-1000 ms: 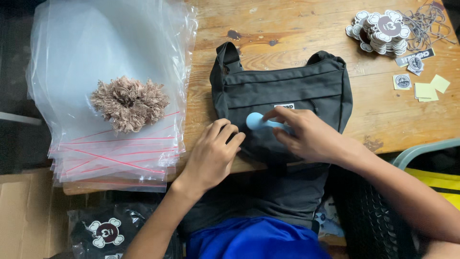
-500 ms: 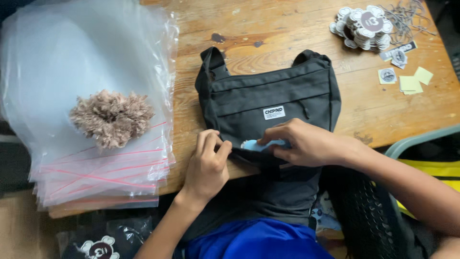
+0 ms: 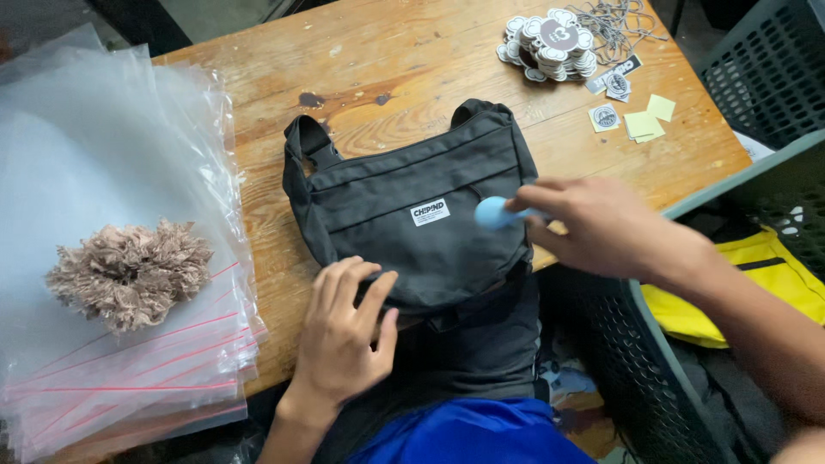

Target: The person uses a small blue brush to clean the surface of a black shoulder bag placed on a wooden table. They scrub the front, sides, and strap of the bag, occasionally adjusting its position to reach different areas.

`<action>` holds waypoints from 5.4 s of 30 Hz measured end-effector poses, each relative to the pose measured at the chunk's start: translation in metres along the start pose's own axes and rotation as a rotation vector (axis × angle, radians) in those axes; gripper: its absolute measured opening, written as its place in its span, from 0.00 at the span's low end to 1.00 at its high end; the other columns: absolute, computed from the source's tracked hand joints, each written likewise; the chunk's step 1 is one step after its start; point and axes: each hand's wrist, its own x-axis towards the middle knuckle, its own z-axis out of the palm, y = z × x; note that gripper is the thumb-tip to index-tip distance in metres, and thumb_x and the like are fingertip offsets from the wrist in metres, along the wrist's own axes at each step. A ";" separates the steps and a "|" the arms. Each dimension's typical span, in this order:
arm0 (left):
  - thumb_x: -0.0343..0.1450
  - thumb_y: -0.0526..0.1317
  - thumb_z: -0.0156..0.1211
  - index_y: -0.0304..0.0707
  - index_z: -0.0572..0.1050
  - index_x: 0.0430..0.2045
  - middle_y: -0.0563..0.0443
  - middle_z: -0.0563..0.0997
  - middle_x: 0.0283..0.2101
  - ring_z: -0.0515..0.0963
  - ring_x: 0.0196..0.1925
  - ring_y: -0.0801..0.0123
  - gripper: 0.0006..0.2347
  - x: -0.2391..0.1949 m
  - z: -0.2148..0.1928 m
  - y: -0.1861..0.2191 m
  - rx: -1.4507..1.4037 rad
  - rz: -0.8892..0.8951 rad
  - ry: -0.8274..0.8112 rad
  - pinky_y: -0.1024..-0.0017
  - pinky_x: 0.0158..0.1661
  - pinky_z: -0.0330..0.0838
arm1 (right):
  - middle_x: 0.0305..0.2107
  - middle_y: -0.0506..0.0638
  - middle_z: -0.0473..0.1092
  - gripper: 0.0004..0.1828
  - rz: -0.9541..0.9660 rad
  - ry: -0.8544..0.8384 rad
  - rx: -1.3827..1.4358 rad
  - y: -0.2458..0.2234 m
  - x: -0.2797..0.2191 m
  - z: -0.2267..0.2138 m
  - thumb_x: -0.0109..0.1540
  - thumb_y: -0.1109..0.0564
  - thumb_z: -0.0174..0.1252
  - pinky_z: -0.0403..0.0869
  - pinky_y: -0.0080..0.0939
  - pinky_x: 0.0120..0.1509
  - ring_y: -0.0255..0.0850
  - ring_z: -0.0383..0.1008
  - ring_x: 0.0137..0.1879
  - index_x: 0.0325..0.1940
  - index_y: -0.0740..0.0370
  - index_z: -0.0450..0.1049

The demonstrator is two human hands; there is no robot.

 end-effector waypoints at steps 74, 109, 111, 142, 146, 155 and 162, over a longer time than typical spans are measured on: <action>0.65 0.34 0.65 0.35 0.74 0.24 0.50 0.73 0.31 0.78 0.51 0.54 0.05 -0.034 0.018 -0.022 -0.009 -0.132 0.143 0.55 0.60 0.69 | 0.24 0.47 0.72 0.11 -0.454 0.014 0.232 -0.069 0.034 0.048 0.59 0.53 0.52 0.77 0.56 0.28 0.59 0.78 0.25 0.44 0.44 0.75; 0.64 0.44 0.61 0.40 0.75 0.33 0.47 0.74 0.39 0.77 0.51 0.50 0.10 0.005 0.030 -0.025 -0.054 -0.075 -0.039 0.57 0.54 0.70 | 0.26 0.50 0.69 0.07 0.067 0.296 -0.003 0.000 0.009 0.050 0.63 0.51 0.48 0.75 0.54 0.30 0.59 0.77 0.28 0.44 0.46 0.70; 0.64 0.44 0.61 0.41 0.75 0.35 0.48 0.73 0.40 0.76 0.51 0.52 0.11 0.016 0.026 -0.025 -0.041 -0.072 -0.009 0.58 0.52 0.70 | 0.25 0.50 0.68 0.08 0.064 0.322 0.029 -0.015 0.020 0.042 0.64 0.51 0.50 0.74 0.55 0.29 0.59 0.77 0.28 0.46 0.47 0.69; 0.62 0.49 0.60 0.33 0.70 0.54 0.33 0.69 0.62 0.67 0.63 0.44 0.27 0.043 0.030 -0.023 0.226 -0.147 -0.093 0.53 0.58 0.65 | 0.34 0.57 0.67 0.14 0.019 0.515 0.126 0.019 0.047 0.064 0.65 0.59 0.51 0.68 0.62 0.28 0.63 0.70 0.27 0.56 0.53 0.68; 0.67 0.50 0.59 0.35 0.71 0.59 0.31 0.66 0.65 0.59 0.70 0.35 0.27 0.056 0.040 -0.019 0.071 -0.037 -0.173 0.44 0.65 0.52 | 0.25 0.51 0.68 0.08 -0.202 0.378 0.278 -0.031 0.053 0.059 0.63 0.60 0.52 0.74 0.48 0.21 0.55 0.76 0.20 0.46 0.55 0.72; 0.69 0.52 0.57 0.41 0.71 0.60 0.34 0.67 0.66 0.59 0.72 0.37 0.25 0.053 0.046 -0.028 0.024 -0.133 -0.274 0.42 0.64 0.55 | 0.27 0.52 0.68 0.25 0.038 0.424 -0.029 0.065 0.027 0.090 0.62 0.58 0.49 0.76 0.57 0.28 0.59 0.76 0.24 0.64 0.44 0.68; 0.69 0.51 0.56 0.39 0.70 0.60 0.33 0.67 0.66 0.57 0.72 0.36 0.26 0.056 0.046 -0.024 0.051 -0.130 -0.317 0.41 0.65 0.53 | 0.27 0.51 0.65 0.09 0.196 0.585 -0.140 0.077 0.013 0.081 0.68 0.51 0.49 0.74 0.55 0.28 0.59 0.73 0.25 0.51 0.47 0.70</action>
